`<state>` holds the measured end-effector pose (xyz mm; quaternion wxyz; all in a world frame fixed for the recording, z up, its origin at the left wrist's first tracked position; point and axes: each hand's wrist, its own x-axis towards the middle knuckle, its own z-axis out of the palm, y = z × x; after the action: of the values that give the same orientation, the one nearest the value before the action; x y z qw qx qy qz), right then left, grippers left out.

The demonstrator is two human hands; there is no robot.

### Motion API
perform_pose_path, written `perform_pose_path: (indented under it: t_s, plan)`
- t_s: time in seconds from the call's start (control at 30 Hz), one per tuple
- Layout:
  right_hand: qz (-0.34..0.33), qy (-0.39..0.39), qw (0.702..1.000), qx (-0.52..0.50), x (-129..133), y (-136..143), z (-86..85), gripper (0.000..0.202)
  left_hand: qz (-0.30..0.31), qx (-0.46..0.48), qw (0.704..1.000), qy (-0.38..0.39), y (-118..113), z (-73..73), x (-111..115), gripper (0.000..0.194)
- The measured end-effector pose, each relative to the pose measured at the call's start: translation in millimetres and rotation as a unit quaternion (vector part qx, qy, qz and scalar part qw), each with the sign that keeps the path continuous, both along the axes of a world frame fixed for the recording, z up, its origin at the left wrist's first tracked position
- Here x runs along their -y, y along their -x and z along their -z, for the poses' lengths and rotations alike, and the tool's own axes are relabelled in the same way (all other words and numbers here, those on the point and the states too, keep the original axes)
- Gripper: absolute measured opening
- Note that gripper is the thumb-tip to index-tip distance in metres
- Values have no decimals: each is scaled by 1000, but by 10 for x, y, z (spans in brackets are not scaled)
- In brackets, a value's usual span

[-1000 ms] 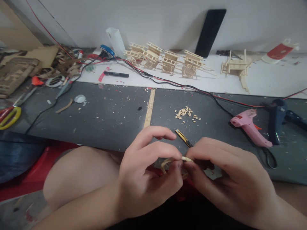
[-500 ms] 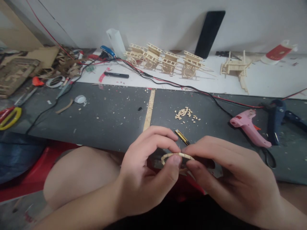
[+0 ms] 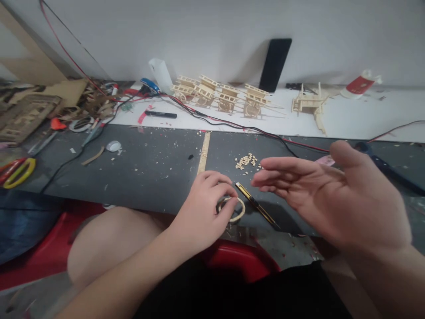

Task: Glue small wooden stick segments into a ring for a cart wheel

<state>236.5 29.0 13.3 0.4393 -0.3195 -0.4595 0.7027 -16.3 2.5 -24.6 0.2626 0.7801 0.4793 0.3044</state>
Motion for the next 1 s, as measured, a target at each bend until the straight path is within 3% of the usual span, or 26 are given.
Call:
perform_pose_path:
  t_s: [0.2,0.37,0.43,0.53,0.67,0.77,1.0]
  plan:
    - [-40,149,978,-140,75,-2,-58,95,-29,-60,997,-33,2,260,-176,14]
    - [-43,178,967,-177,99,-9,-94,99,-56,-66,992,-92,-6,363,-266,12]
    - [-41,184,966,-178,105,-10,-107,98,-70,-47,988,-129,-40,287,-239,21]
    - [-41,188,965,-178,111,-12,-119,97,-80,-11,976,-204,-116,58,-155,35]
    - [-78,177,964,-183,141,-23,-133,91,-28,-8,953,-303,-229,-224,-81,38]
    - [-114,170,960,-192,198,-18,-153,89,-2,-26,932,-362,-288,-304,-88,28]
    - [-125,176,957,-195,258,-40,-255,89,-21,1,913,-408,-305,-420,-73,34]
